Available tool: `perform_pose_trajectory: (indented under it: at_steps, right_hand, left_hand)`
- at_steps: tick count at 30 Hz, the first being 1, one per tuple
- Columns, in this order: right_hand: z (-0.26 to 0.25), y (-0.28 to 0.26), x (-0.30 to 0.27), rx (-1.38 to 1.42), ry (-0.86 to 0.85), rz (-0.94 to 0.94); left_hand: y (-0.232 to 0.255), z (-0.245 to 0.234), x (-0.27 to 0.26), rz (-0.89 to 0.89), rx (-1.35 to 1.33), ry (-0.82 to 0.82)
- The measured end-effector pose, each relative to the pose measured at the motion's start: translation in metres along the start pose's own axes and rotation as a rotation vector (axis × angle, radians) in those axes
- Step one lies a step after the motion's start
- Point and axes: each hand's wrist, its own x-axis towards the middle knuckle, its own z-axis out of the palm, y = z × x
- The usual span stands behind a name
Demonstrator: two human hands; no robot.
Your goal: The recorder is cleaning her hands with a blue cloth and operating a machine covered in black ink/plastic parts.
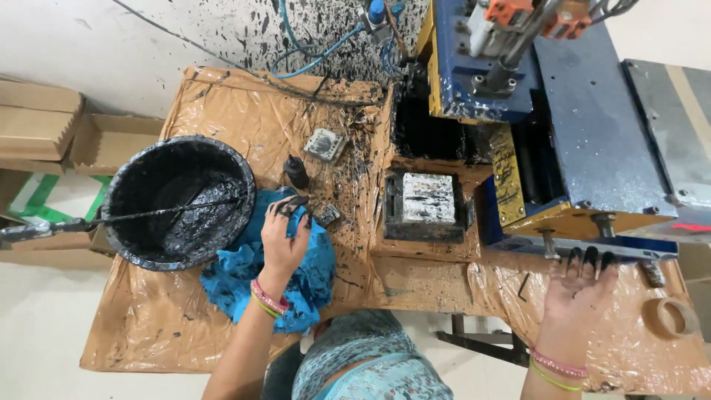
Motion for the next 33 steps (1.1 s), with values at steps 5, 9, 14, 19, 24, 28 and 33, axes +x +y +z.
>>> perform_pose_trajectory:
  at_steps: [5,9,14,19,24,28,33]
  right_hand:
    - [0.003,-0.013,-0.024,-0.008,0.155,0.04]
    - [0.007,-0.012,-0.047,-0.01,0.116,-0.006]
    - [0.051,0.003,-0.094,-0.051,0.111,0.047]
    - [0.057,0.044,-0.11,-0.169,0.217,0.166]
    - [0.047,0.018,-0.074,-0.001,0.102,-0.096]
    - [0.016,0.007,-0.014,-0.243,-0.083,-0.091]
    - [0.081,-0.037,0.0,0.091,0.015,0.038]
  left_hand:
    - [-0.017,0.003,-0.01,-0.066,-0.052,-0.006]
    - [-0.018,0.009,-0.012,-0.181,-0.155,0.041]
    - [-0.007,0.021,0.011,-0.189,-0.204,0.025]
    - [-0.021,0.044,0.016,-0.078,-0.031,-0.052]
    - [-0.002,0.049,0.024,-0.113,-0.171,-0.144]
    - [0.0,0.062,0.015,-0.225,-0.414,-0.152]
    - [0.01,0.072,0.009,-0.295,-0.451,-0.158]
